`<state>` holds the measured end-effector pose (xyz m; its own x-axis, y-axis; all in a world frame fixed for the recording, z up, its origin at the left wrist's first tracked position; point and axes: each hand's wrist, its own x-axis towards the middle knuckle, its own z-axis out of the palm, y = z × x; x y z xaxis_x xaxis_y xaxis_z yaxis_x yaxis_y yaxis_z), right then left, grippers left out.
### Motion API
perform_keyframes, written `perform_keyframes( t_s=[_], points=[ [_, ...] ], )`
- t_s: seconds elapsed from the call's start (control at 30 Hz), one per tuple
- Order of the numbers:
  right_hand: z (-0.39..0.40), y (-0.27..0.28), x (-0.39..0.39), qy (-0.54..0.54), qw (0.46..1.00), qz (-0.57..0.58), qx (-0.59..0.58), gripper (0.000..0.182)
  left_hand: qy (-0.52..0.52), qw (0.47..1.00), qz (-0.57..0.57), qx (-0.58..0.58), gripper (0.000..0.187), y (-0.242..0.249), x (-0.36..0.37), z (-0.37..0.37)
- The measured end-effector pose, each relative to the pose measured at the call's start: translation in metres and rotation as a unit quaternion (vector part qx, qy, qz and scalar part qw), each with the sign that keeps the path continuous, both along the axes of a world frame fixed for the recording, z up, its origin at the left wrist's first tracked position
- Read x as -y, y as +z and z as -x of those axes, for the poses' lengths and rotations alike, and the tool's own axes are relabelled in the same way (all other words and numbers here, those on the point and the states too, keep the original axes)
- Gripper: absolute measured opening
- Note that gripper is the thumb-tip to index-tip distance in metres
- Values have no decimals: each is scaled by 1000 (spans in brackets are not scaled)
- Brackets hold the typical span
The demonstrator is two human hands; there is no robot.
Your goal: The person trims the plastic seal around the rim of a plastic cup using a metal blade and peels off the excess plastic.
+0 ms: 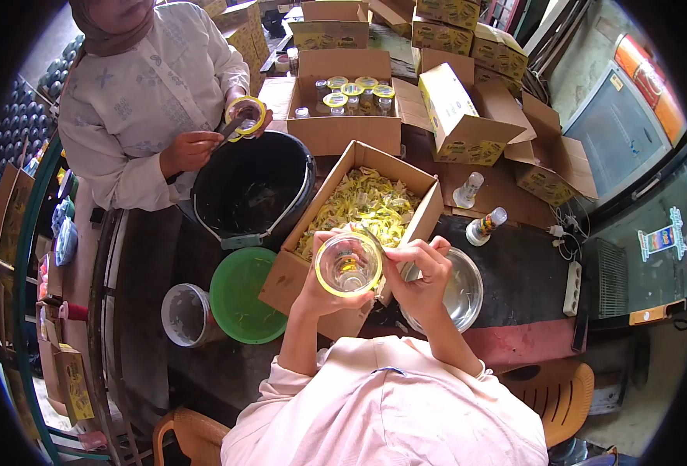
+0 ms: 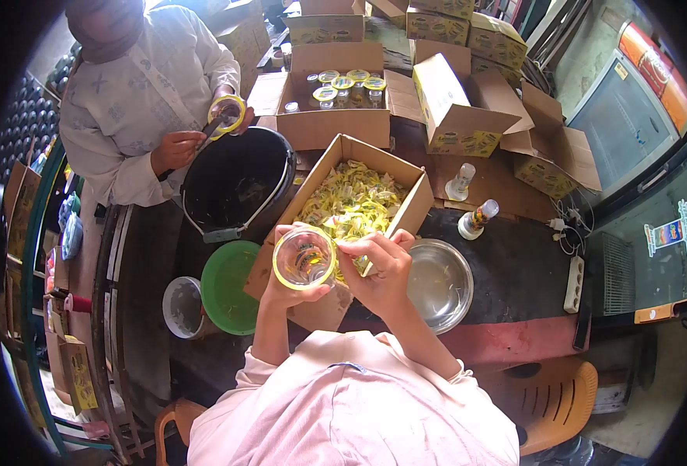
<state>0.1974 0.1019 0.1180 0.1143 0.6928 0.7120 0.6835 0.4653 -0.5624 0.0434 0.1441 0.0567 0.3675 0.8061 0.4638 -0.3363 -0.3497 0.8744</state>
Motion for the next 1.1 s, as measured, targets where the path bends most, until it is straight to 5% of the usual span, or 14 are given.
perform_keyframes(
  t_s=[0.1,0.3,0.6,0.7,1.1],
  points=[
    [1,3,-1,-2,1000,2,8,16,32,994,-96,-36,71,-6,-2,-4],
    [-2,-2,-2,13,1000,13,1,16,32,992,-103,-63,71,-4,-10,2],
    [-4,-4,-8,1,1000,26,-7,16,0,993,-99,-56,70,-9,-16,0],
    [-3,-4,-9,-14,999,30,5,16,-44,999,3,5,69,-10,-12,-3],
    [-4,-4,-9,-22,1000,19,-3,16,-53,996,15,-67,76,-6,-10,3]
  ],
)
